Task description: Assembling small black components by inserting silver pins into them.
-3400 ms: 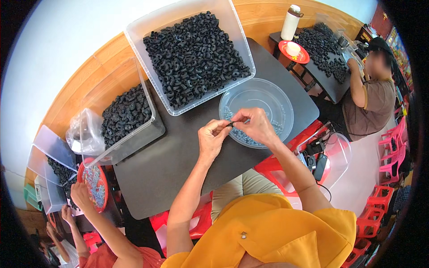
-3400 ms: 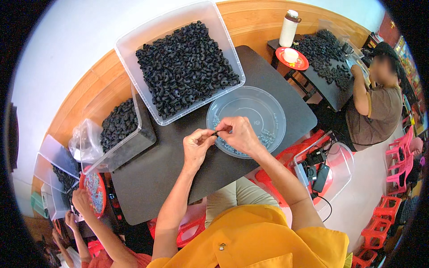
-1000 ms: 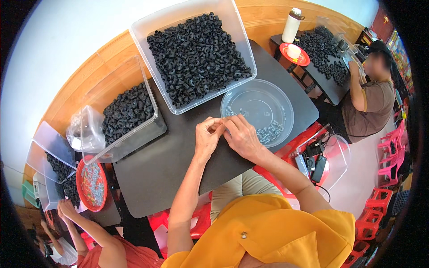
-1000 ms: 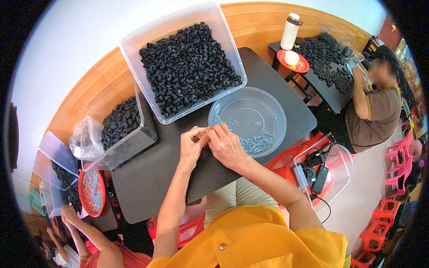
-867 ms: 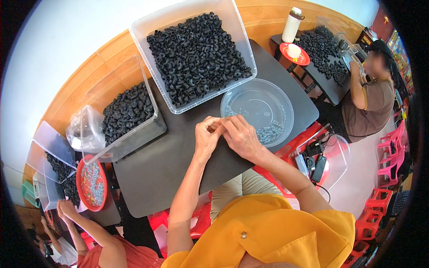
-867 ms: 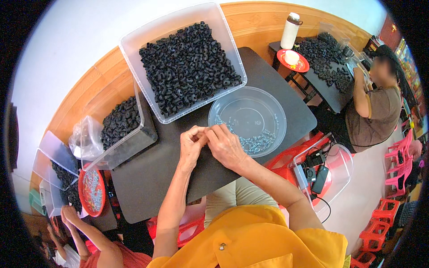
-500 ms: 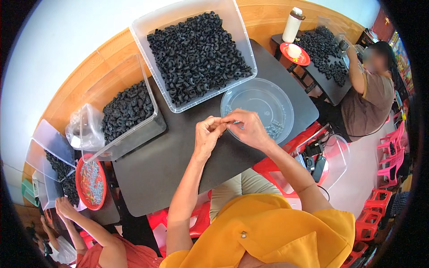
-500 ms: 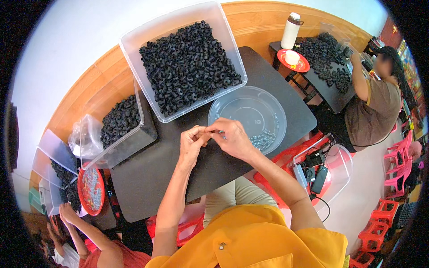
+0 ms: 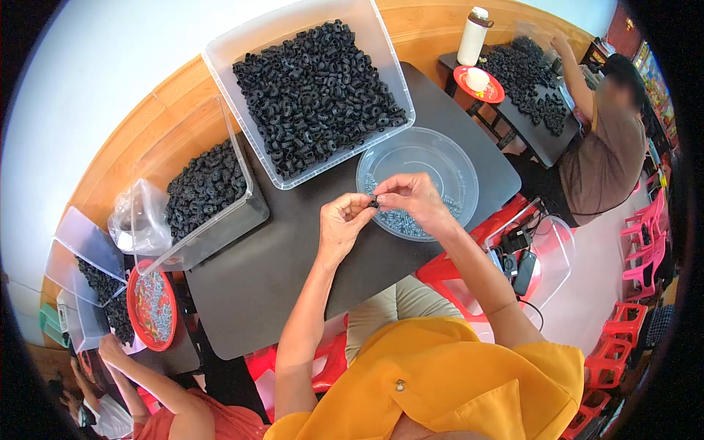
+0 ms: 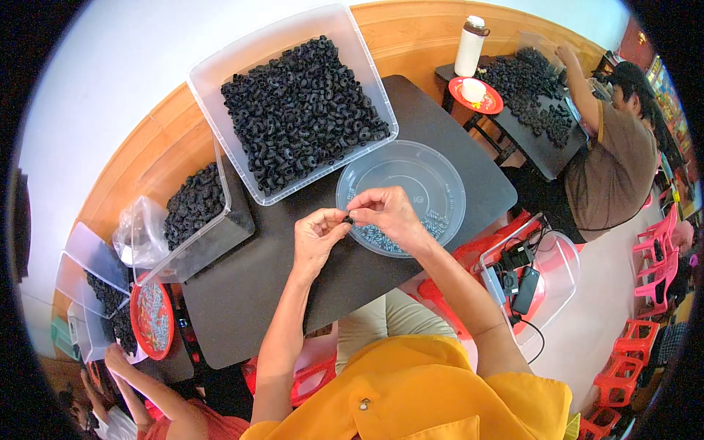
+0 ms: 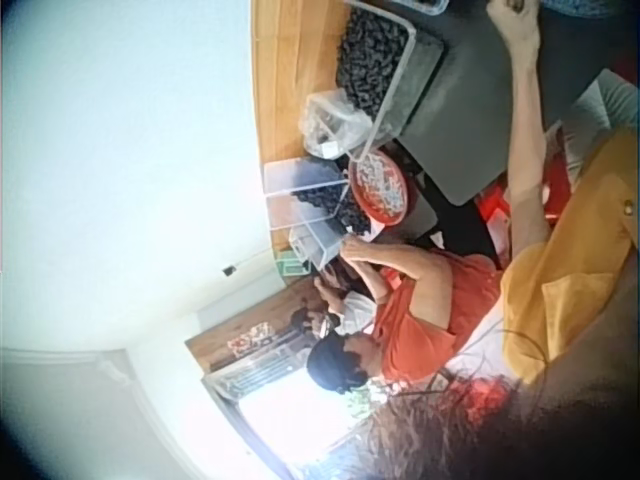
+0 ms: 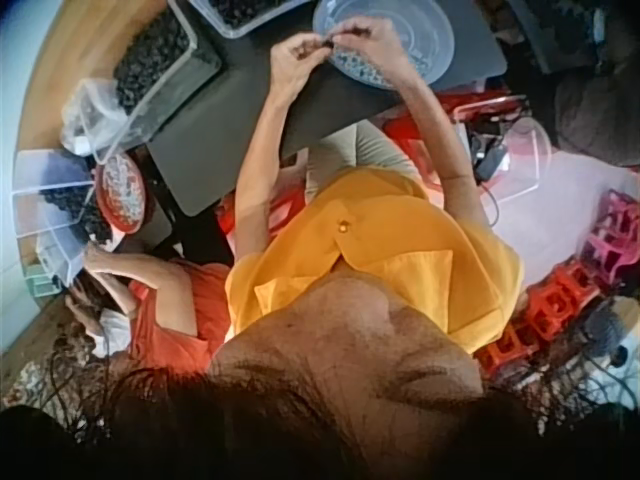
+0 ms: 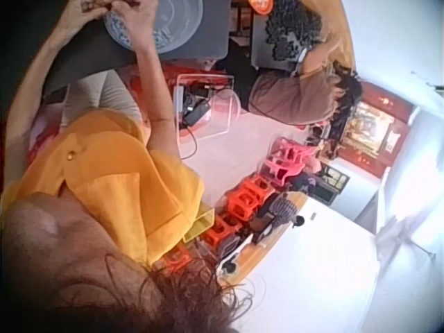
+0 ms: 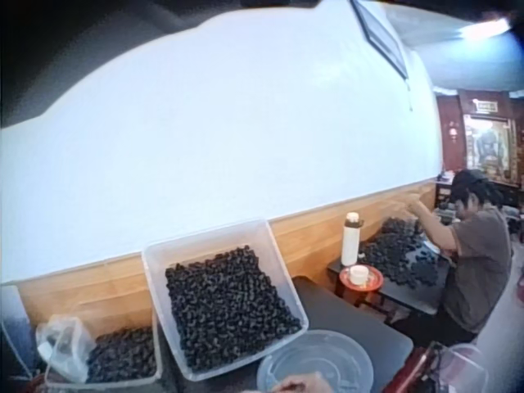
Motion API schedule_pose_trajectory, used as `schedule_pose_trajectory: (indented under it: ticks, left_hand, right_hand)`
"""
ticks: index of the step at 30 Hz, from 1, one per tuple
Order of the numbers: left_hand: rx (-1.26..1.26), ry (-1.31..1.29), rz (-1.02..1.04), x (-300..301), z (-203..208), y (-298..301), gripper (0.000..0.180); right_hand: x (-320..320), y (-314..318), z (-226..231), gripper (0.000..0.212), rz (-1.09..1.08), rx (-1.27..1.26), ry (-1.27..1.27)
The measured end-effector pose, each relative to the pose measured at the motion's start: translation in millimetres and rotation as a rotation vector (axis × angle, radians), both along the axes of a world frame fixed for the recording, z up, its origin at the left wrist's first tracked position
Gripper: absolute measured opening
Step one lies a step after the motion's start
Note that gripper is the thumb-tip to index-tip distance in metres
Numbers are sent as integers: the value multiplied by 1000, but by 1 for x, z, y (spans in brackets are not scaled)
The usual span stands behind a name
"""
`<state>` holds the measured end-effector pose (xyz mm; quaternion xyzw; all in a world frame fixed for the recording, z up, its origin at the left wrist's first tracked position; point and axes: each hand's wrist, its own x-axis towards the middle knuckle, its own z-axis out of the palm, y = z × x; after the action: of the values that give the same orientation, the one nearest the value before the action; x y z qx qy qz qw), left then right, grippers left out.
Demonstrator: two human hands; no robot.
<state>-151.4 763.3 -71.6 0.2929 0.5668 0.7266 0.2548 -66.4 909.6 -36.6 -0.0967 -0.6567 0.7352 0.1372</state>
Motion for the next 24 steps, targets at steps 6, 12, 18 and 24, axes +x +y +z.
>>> schedule_pose_trajectory:
  ticks: [6, 12, 18, 24]
  left_hand:
    - [-9, -8, -2, -1, -4, 0, 14]
    - [-35, 1, -2, -1, -5, -1, 15]
    - [-9, -21, -23, -1, -6, 0, 15]
    - [-9, -26, -66, 0, -4, -1, 14]
  right_hand:
    - [-2, -1, -4, 12, 16, 30, 0]
    - [-4, 0, -13, 11, -19, 104, 37]
    - [-1, -1, -14, 10, -29, 61, 38]
    - [5, 4, -1, 10, 18, 206, -58]
